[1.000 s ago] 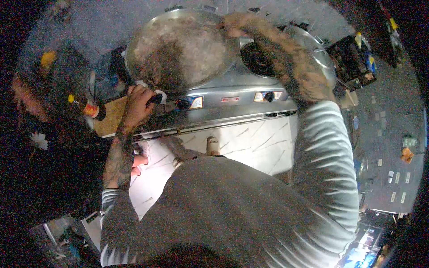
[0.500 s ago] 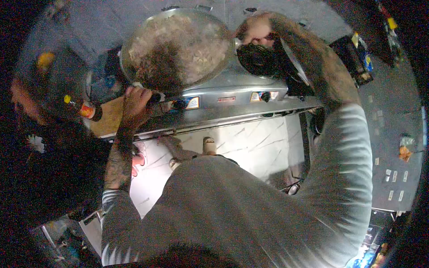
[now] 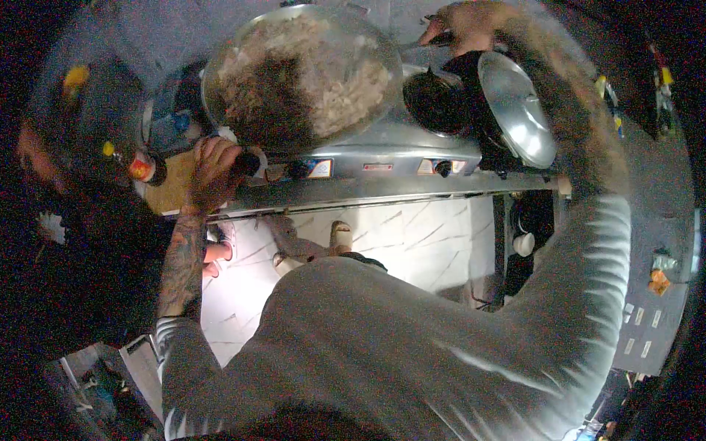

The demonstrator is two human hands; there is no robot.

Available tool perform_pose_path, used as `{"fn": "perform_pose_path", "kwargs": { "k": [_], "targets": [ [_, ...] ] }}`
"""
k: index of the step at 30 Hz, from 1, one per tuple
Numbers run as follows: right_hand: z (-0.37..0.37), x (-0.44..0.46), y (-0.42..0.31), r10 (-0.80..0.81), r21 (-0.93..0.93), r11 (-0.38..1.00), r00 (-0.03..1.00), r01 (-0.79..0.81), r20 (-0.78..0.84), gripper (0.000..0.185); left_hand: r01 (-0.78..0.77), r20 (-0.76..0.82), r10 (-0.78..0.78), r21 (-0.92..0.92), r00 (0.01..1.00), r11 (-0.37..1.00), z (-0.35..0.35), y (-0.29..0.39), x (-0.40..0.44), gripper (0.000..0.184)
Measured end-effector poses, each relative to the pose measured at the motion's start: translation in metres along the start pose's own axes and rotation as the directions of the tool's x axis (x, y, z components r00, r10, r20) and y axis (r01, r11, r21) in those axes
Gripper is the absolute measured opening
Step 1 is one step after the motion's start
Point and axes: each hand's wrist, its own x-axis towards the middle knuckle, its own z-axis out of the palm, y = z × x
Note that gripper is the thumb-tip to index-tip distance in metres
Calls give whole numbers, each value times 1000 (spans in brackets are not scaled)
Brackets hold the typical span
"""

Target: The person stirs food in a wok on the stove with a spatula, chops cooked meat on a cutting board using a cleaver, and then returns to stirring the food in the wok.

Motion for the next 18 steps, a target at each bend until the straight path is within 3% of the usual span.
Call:
{"fn": "perform_pose_path", "kwargs": {
  "k": [2,3,4,5,6,7,8,12,14,16,17,18],
  "targets": [
    [3,21,1,-202,-81,977,976,196,-80,53,17,-20,-17,10,1000,1000,8,-5,-2,43],
    [-7,36,-32,142,110,981,981,-157,131,53,14,-35,-13,32,999,999,12,-7,-4,43],
    [-13,46,-48,417,210,830,825,-517,381,53,9,-46,-7,55,999,998,13,-8,-4,44],
    [-4,48,-38,412,206,836,830,-508,376,53,19,-49,-16,62,999,998,13,-7,-2,44],
    [18,46,-20,331,523,663,837,-535,436,53,44,-41,-41,74,998,996,11,-3,0,43],
    [43,43,-4,235,758,390,852,-523,467,53,71,-33,-69,85,997,994,10,2,0,42],
    [67,36,6,153,847,169,863,-503,482,55,82,-40,-79,88,996,993,7,4,2,42],
    [131,17,-19,-26,847,-324,899,-422,438,51,111,-37,-110,30,993,993,-5,13,7,39],
    [153,18,-35,24,814,-498,934,-298,357,52,135,-1,-135,34,991,990,-7,16,12,37],
    [167,17,-53,109,881,-438,962,-179,250,51,157,-3,-158,110,987,981,-4,22,12,36],
    [169,17,-68,266,929,-325,927,-174,266,49,183,9,-185,97,983,978,-3,25,13,35],
    [175,15,-72,313,980,-94,929,-176,196,50,184,14,-186,115,982,976,-2,27,13,35]
  ]
}}
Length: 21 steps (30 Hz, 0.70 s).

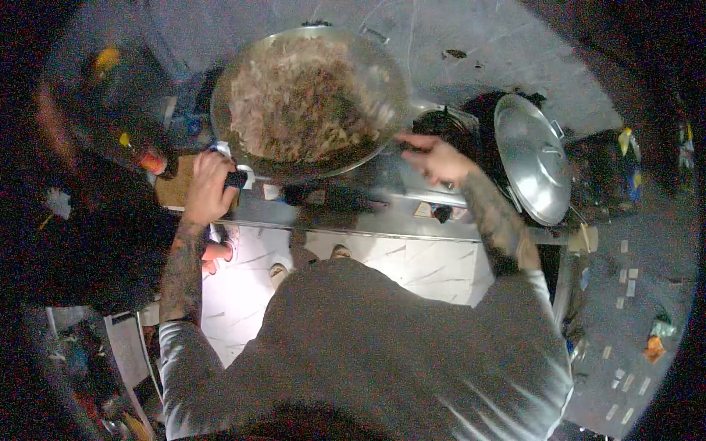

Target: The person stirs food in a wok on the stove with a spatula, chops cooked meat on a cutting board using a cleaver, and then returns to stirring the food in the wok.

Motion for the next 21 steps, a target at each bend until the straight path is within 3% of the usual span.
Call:
{"fn": "perform_pose_path", "kwargs": {
  "k": [1,3,5,7,11,14,19,21],
  "targets": [
    [8,13,26,-482,-363,831,871,422,-91,47,13,-12,-13,9,1000,1000,1,2,1,34],
    [26,22,48,-847,-667,406,532,624,-18,44,41,-3,-40,5,999,999,7,-3,2,32],
    [35,5,36,-471,-748,644,853,159,-225,44,30,4,-30,35,1000,999,12,-2,2,32],
    [22,15,48,-493,-765,619,846,179,-201,44,23,-27,-21,86,999,996,11,4,4,32],
    [-17,13,55,-650,-753,550,752,362,-113,45,64,58,-71,125,996,990,3,9,9,33],
    [-41,-17,23,-612,-768,577,770,279,-180,46,60,90,-73,146,993,987,4,10,9,35],
    [-91,-8,-23,-605,-820,516,783,247,-144,51,49,63,-60,164,996,985,4,14,13,36],
    [-102,21,-34,-672,-989,145,738,40,-69,57,76,89,-91,155,992,985,4,12,13,35]
  ]
}}
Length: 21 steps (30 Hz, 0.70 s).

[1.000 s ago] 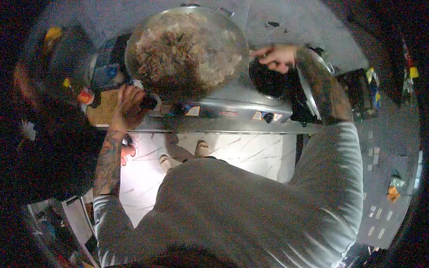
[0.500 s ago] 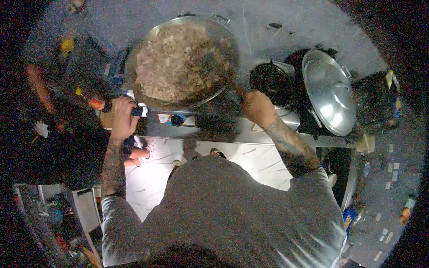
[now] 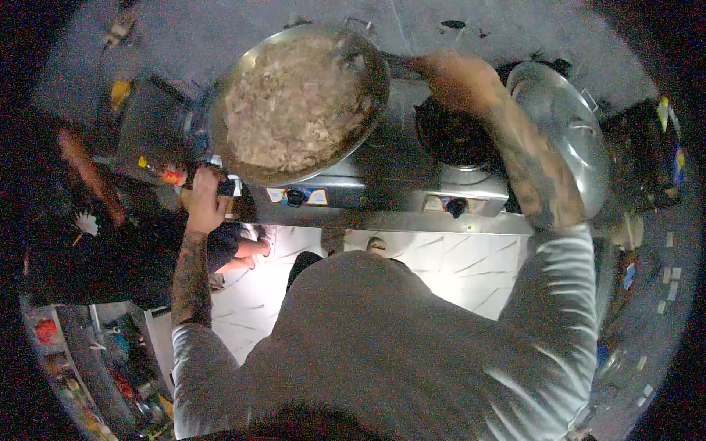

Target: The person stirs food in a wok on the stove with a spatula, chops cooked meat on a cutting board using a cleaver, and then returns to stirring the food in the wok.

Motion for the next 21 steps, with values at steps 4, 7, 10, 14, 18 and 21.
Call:
{"fn": "perform_pose_path", "kwargs": {
  "k": [4,7,10,14,18,21],
  "targets": [
    [31,39,-14,-106,113,990,982,88,159,62,-28,0,28,-1,1000,1000,1,-3,1,34],
    [29,39,-27,-372,182,919,922,350,107,64,-29,5,29,-47,1000,998,-3,-4,2,32],
    [-34,36,-18,-331,271,932,866,239,375,64,-33,10,33,-50,999,998,-1,-16,3,31],
    [-85,29,-2,-284,278,942,889,188,360,59,-62,-8,62,-77,998,995,0,-25,0,31],
    [-80,52,-11,-150,149,984,900,97,409,59,-78,-7,78,-72,997,994,-5,-25,4,32],
    [-16,86,-16,-248,139,968,870,208,426,65,-92,-6,92,-111,996,989,2,-33,-1,35]
  ]
}}
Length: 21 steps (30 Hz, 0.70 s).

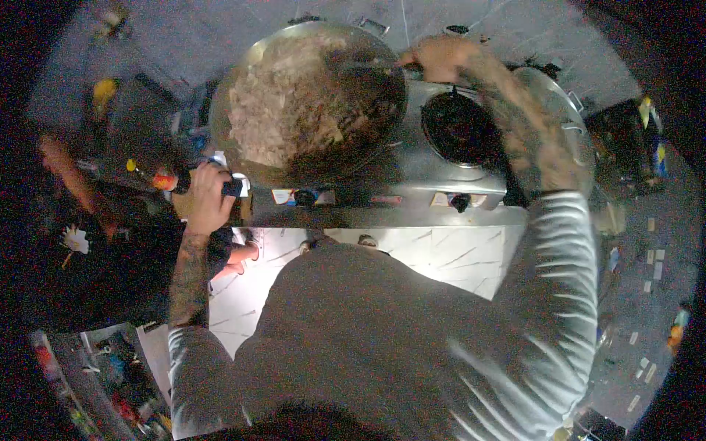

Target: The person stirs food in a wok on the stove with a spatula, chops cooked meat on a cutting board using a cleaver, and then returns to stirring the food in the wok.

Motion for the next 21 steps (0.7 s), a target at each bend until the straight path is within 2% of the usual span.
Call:
{"fn": "perform_pose_path", "kwargs": {
  "k": [1,2,3,4,6,7,8,10,11,12,14,16,18,20,21],
  "targets": [
    [1,9,-11,2,-1,1000,1000,-2,9,65,-3,6,3,-19,1000,1000,0,-1,0,36],
    [1,17,-20,149,221,960,982,-172,115,67,-11,11,11,-37,1000,999,0,0,-1,37],
    [2,16,-25,273,411,840,930,-354,245,68,-25,-8,25,-55,1000,998,3,0,-1,38],
    [14,11,-24,289,406,835,924,-370,249,68,-38,-13,37,-67,999,997,5,2,-1,38],
    [36,-1,-15,191,796,478,928,-372,319,68,-31,-55,31,9,998,999,8,4,-2,36],
    [26,-14,-19,208,795,413,896,-445,393,66,-27,-67,27,4,997,1000,6,5,1,36],
    [14,-22,-24,210,785,423,892,-452,400,66,-32,-49,33,28,998,999,4,4,1,35],
    [-30,-44,-47,332,369,788,845,-493,420,64,-28,-31,29,36,999,999,2,1,-2,35],
    [-42,-49,-47,336,356,791,840,-497,425,64,-44,-25,45,37,999,998,2,-2,-2,36],
    [-52,-54,-47,266,300,872,888,-387,375,64,-63,-21,64,36,998,997,3,-5,-2,36],
    [-75,-60,-52,192,226,934,921,-278,340,64,-59,-55,57,-27,997,998,1,-5,-2,39],
    [-94,-61,-70,290,9,951,901,-309,322,64,-65,-75,58,-94,995,993,2,-6,-3,42],
    [-105,-58,-76,326,43,930,876,-364,356,63,-66,-80,56,-135,995,989,4,-12,-3,44],
    [-99,-50,-61,161,40,984,962,-174,221,63,-92,-124,80,-95,989,991,10,-16,-5,43],
    [-88,-37,-54,157,37,985,961,-170,228,63,-125,-159,117,-43,980,991,11,-18,-6,43]
  ]
}}
